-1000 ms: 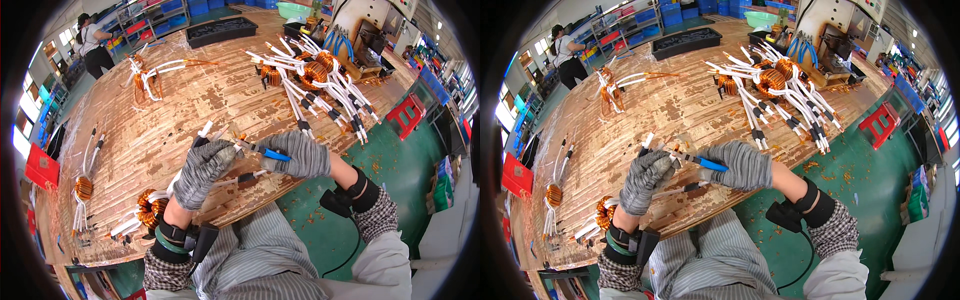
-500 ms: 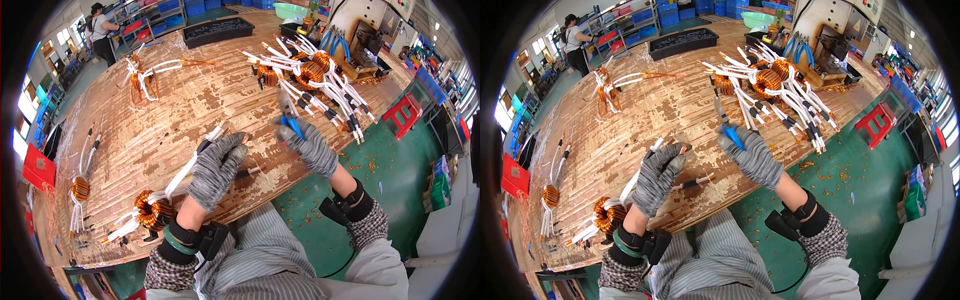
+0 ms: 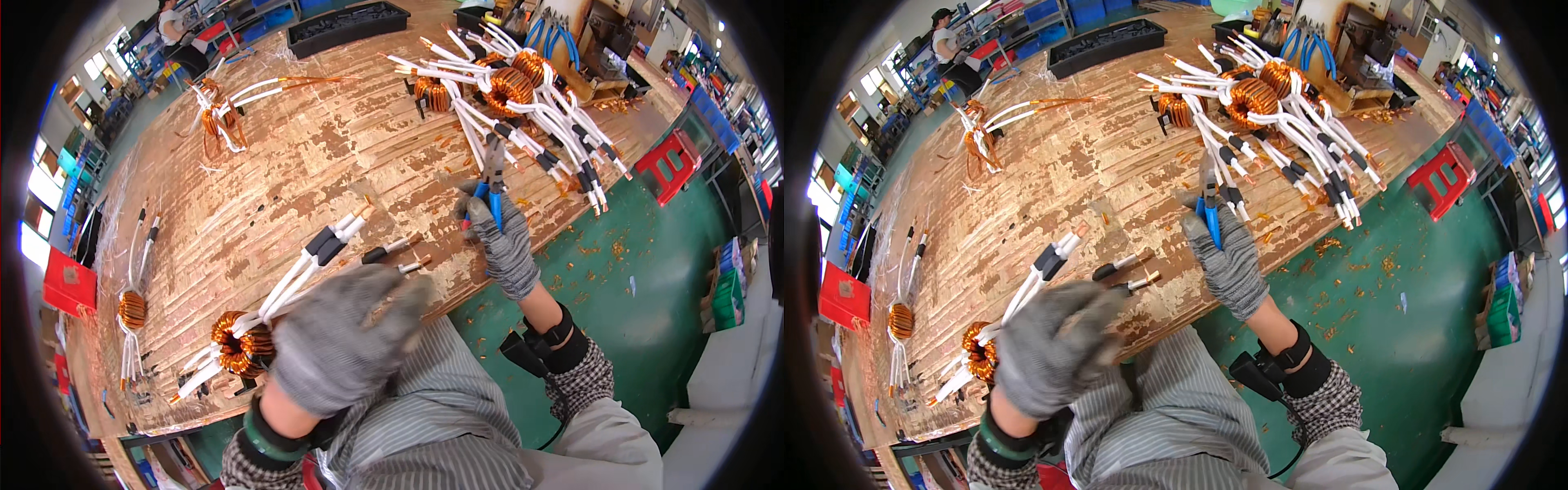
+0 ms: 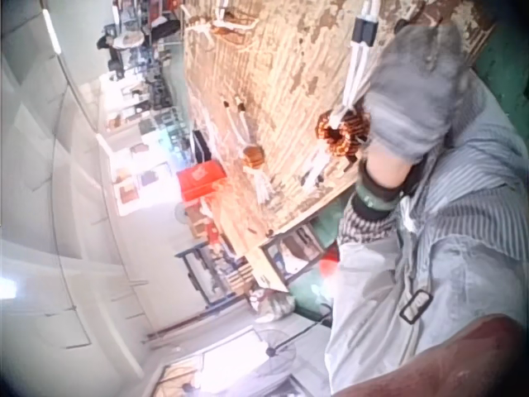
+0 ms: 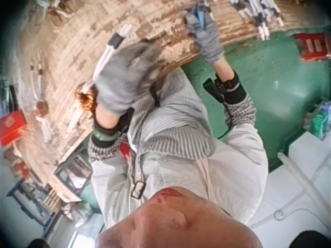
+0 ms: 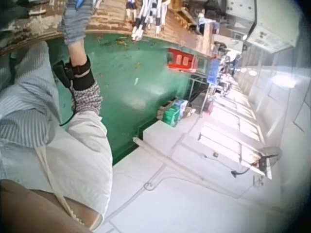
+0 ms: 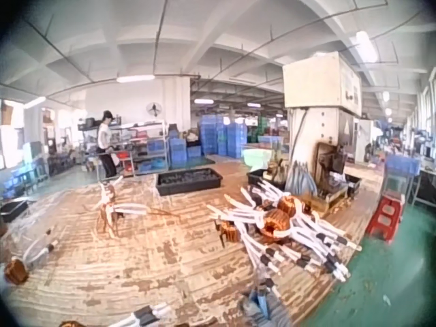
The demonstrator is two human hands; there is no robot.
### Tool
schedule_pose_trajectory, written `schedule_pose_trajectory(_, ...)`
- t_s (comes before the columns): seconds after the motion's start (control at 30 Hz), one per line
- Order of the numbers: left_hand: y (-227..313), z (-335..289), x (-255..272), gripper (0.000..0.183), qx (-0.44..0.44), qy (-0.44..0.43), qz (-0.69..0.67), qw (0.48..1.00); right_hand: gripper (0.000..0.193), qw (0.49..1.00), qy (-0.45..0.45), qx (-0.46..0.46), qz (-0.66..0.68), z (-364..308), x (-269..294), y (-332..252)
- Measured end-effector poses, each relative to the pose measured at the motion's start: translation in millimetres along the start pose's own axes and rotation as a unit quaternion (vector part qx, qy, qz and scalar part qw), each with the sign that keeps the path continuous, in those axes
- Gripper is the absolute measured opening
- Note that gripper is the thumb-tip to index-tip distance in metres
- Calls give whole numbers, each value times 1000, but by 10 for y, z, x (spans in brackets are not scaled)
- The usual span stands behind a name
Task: Cutting and preparing wires on copper induction coils using pliers.
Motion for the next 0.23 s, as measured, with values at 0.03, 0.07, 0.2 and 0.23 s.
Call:
schedule_pose_trajectory(0.03,-56,-42,107,48,30,-14,34,999,32,999,16,25,17,-31,6,-6)
schedule_pose_trajectory(0.07,-151,-118,220,52,61,-26,72,995,32,998,30,53,33,-67,-11,-32)
schedule_pose_trajectory(0.2,-728,-622,426,68,314,-322,207,869,30,995,-5,80,63,-149,-150,-4)
schedule_pose_trajectory(0.23,-857,-617,252,68,295,-326,193,877,29,994,13,106,34,-166,-49,49)
Point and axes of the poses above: each hand's wrist, its own z-axis towards the middle knuckle, its own x-axis out of the back of the hand, y = z × x, the point moved 2 cm from there along z, towards the middle knuckle, and after that the axes turned 2 degrees about -z, right-handed, at the moved point
